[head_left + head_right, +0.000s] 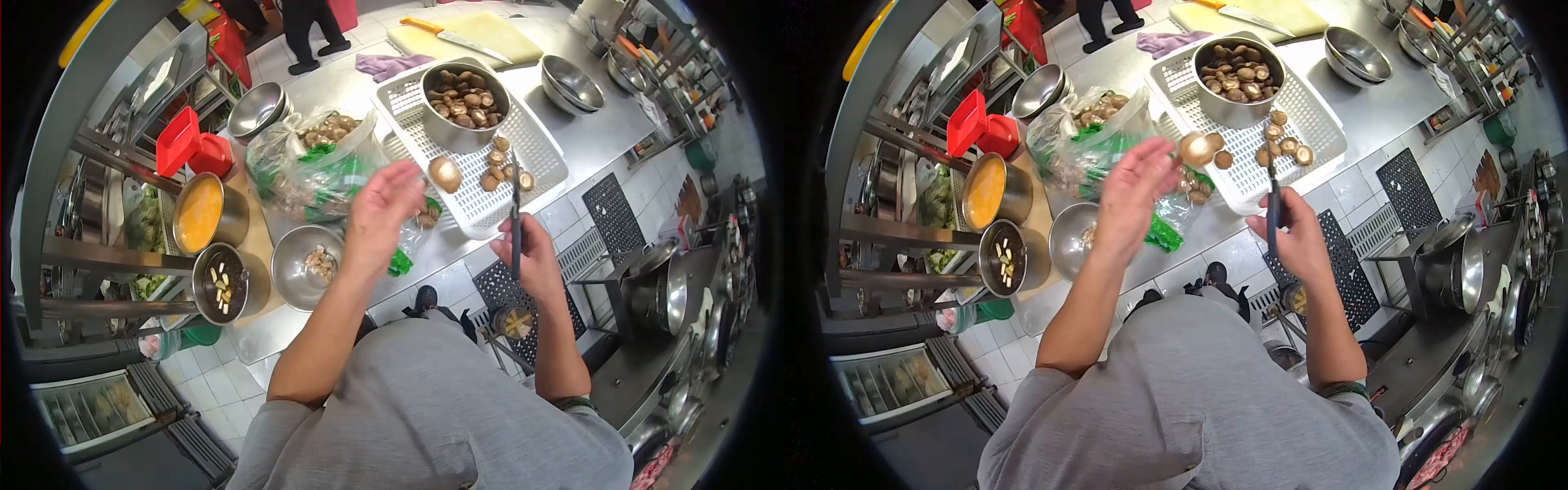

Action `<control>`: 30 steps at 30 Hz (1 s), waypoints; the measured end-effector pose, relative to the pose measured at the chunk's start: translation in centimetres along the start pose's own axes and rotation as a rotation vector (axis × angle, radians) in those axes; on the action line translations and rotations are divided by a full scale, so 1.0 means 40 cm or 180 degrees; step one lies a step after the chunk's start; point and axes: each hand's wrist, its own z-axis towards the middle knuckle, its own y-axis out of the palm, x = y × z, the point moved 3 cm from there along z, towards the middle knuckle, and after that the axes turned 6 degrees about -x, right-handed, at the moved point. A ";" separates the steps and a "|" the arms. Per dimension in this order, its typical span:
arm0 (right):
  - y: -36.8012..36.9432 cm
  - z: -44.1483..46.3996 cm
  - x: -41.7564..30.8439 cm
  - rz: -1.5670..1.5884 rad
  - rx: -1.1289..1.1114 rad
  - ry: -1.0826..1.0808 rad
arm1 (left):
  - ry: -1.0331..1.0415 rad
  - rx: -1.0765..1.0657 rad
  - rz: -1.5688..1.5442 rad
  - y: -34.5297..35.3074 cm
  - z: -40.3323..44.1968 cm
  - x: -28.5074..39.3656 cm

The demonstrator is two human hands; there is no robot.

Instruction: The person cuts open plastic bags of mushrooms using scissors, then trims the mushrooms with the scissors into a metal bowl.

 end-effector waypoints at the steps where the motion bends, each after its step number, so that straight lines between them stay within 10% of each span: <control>1: -0.024 -0.005 0.005 0.0046 0.0057 -0.0079 | 0.0069 0.0050 0.0614 -0.009 -0.004 0.004; 10: 0.042 -0.036 0.132 0.0317 -0.0813 -0.0356 | -0.0913 -0.0480 0.5297 -0.227 -0.144 -0.229; 16: 0.204 0.043 0.151 -0.0158 -0.0564 -0.0615 | 0.0913 0.0490 0.4306 -0.188 -0.047 -0.258; 22: 0.269 0.128 0.160 -0.0793 -0.0191 -0.0785 | 0.0043 0.0636 0.4363 -0.223 0.004 -0.324; 25: 0.287 0.164 0.171 -0.1081 0.0395 -0.1618 | 0.0148 0.0556 0.4480 -0.214 -0.011 -0.326; 30: 0.323 0.248 0.199 -0.1114 0.0145 -0.1113 | 0.0879 0.0230 0.4832 -0.234 -0.004 -0.366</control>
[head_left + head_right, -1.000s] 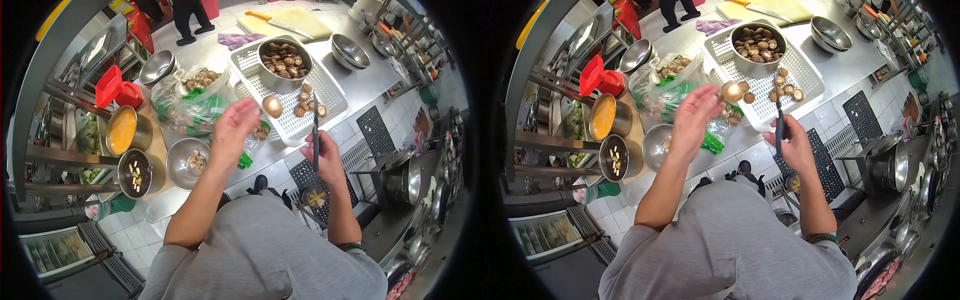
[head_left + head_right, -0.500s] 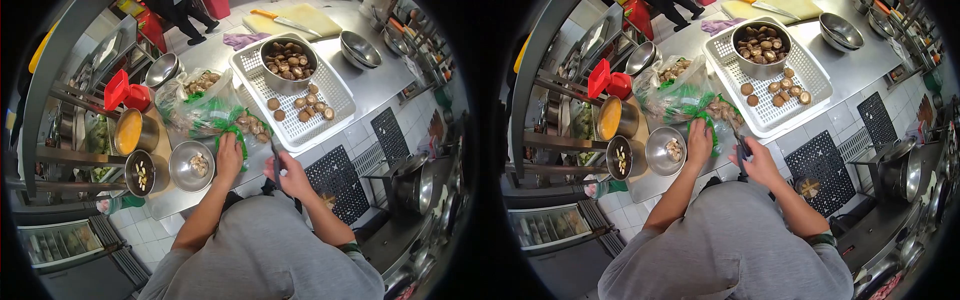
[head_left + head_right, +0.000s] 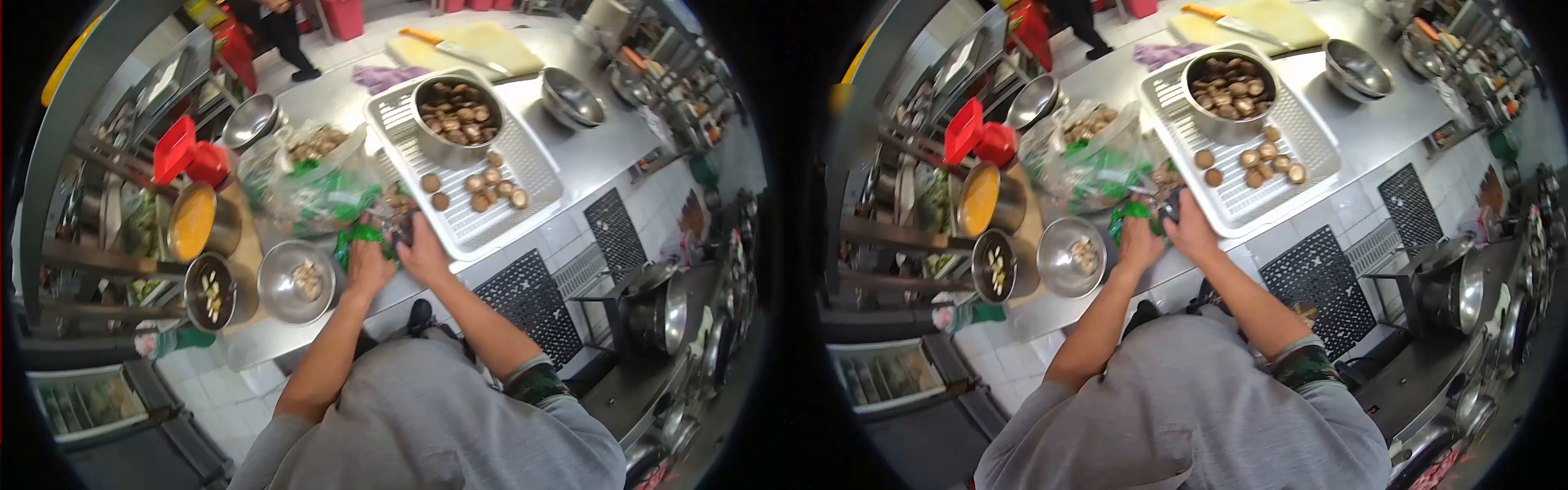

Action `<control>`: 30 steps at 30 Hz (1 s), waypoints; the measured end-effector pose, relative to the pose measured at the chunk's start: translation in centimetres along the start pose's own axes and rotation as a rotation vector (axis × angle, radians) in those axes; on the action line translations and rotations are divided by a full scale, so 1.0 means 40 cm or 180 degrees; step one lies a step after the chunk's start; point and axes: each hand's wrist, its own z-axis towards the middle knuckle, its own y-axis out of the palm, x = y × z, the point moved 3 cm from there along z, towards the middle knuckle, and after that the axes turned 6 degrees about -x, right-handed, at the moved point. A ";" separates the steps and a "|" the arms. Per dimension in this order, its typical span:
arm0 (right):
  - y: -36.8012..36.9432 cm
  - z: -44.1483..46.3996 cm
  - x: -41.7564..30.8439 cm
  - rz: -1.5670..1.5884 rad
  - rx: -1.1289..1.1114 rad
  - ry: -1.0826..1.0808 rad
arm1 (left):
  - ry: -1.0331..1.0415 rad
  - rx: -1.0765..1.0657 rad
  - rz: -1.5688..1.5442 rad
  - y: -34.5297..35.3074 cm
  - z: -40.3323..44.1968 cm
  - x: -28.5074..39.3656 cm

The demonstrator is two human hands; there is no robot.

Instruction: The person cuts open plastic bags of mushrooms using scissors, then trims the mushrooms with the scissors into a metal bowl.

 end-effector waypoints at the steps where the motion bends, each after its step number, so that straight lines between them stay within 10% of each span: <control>1: 0.002 0.013 0.019 0.0077 -0.0091 0.0146 | 0.0051 -0.0120 0.0106 0.010 0.006 -0.009; 23: -0.022 -0.088 -0.023 -0.0048 0.0249 0.0378 | -0.0484 -0.0837 0.0172 -0.193 -0.012 0.046; 30: -0.036 -0.199 -0.259 -0.0076 -0.0292 0.0152 | -0.1772 -0.0678 -0.4873 -0.424 -0.184 -0.115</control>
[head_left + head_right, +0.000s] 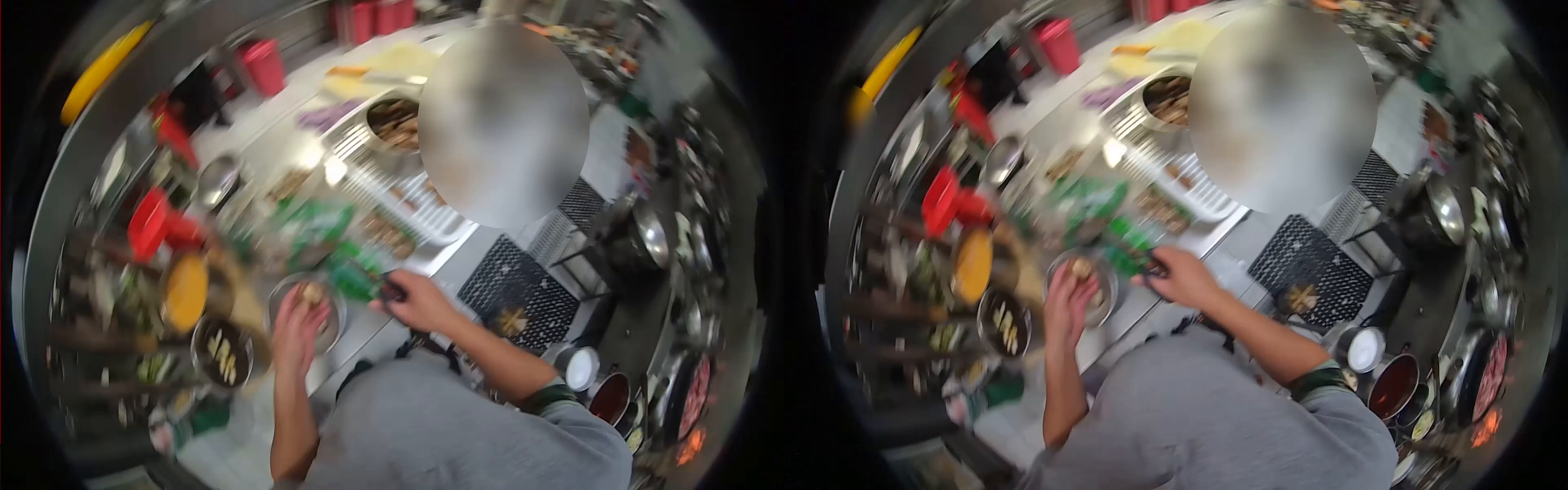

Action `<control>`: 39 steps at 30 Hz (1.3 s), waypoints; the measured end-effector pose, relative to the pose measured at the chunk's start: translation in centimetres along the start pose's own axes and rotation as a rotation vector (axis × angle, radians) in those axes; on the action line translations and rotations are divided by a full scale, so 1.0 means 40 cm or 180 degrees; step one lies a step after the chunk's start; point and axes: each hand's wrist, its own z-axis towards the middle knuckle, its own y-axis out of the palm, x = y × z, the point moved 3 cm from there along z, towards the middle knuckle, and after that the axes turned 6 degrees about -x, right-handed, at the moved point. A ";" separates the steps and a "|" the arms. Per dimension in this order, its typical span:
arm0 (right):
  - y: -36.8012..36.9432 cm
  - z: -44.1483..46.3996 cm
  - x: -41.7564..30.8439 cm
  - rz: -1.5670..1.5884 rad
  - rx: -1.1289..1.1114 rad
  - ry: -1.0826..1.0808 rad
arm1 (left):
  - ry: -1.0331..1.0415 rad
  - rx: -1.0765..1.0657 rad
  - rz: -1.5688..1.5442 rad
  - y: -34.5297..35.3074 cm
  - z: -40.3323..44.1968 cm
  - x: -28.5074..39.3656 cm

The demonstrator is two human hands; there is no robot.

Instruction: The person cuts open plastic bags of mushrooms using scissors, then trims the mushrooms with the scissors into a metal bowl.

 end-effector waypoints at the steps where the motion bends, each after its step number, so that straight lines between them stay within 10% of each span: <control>1: 0.027 -0.025 -0.032 0.0156 -0.0054 0.0071 | -0.0106 -0.0003 -0.0421 -0.027 -0.017 0.003; 25: 0.290 -0.137 -0.192 -0.1454 0.0075 0.0129 | 0.0266 0.0056 -0.0151 -0.088 -0.148 -0.034; 31: 0.321 -0.128 -0.161 -0.1025 -0.0181 0.0535 | 0.0332 0.0309 -0.0029 -0.098 -0.141 -0.054; 39: 0.304 -0.090 -0.070 0.2249 -0.2304 0.1860 | 0.0338 0.0791 0.0450 -0.112 -0.145 -0.049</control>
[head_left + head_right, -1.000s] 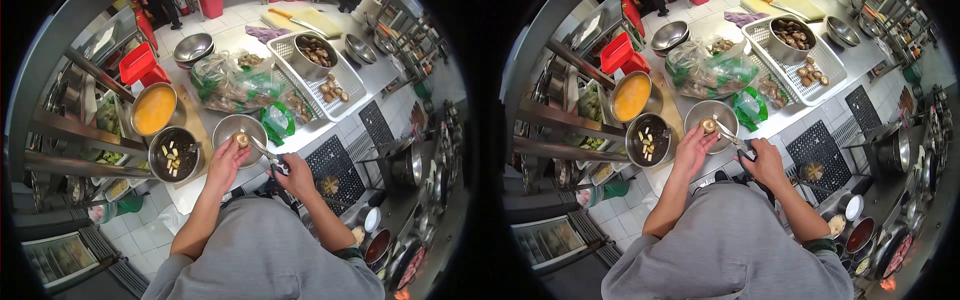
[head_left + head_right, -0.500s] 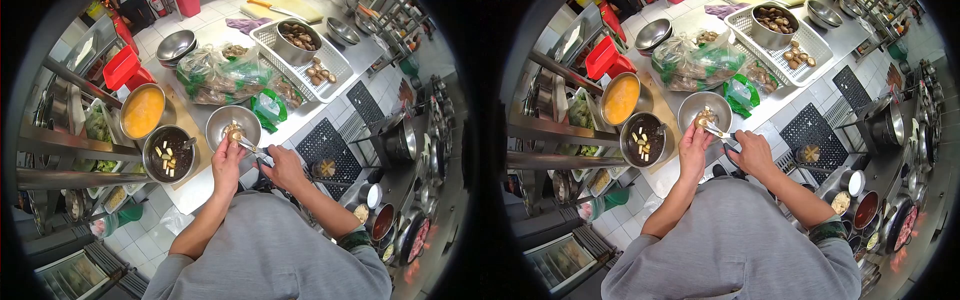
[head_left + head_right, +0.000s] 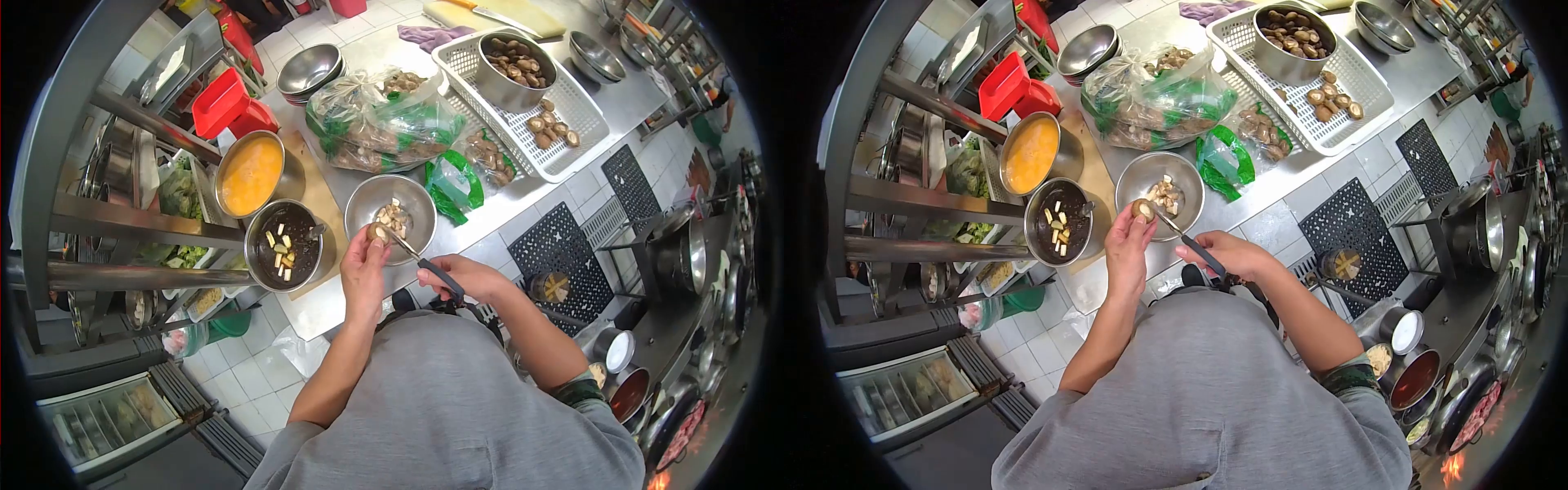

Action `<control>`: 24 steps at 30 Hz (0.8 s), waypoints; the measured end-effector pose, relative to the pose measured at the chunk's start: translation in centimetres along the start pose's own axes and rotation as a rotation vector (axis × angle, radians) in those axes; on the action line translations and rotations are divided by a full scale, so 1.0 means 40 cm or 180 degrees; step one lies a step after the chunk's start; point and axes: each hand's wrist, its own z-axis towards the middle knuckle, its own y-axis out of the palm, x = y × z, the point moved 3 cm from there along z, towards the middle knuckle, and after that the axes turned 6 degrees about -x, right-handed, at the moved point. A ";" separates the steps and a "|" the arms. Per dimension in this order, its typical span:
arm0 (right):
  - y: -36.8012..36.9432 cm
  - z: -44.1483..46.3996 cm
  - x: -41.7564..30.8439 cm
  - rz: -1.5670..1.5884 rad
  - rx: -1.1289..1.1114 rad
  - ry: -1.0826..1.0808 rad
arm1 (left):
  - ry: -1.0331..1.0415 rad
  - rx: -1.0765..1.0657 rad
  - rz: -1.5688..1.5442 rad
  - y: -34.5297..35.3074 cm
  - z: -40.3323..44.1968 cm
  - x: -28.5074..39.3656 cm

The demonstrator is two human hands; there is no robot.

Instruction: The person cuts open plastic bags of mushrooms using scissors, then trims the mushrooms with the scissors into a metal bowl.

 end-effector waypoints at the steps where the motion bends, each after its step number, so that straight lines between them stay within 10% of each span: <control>1: -0.009 -0.002 -0.003 0.0043 -0.0096 0.0018 | 0.0032 0.0059 0.0069 0.002 -0.001 0.005; 11: -0.105 -0.065 -0.017 -0.1348 0.0327 -0.0466 | -0.0025 0.0522 -0.0166 -0.021 0.018 0.007; 20: -0.258 -0.314 -0.017 0.0302 0.0236 -0.1435 | 0.0164 -0.1430 -0.0476 0.477 0.178 0.253; 24: -0.332 -0.354 0.028 0.0186 0.0566 -0.1370 | 0.0766 -0.1137 0.3018 0.324 0.251 0.127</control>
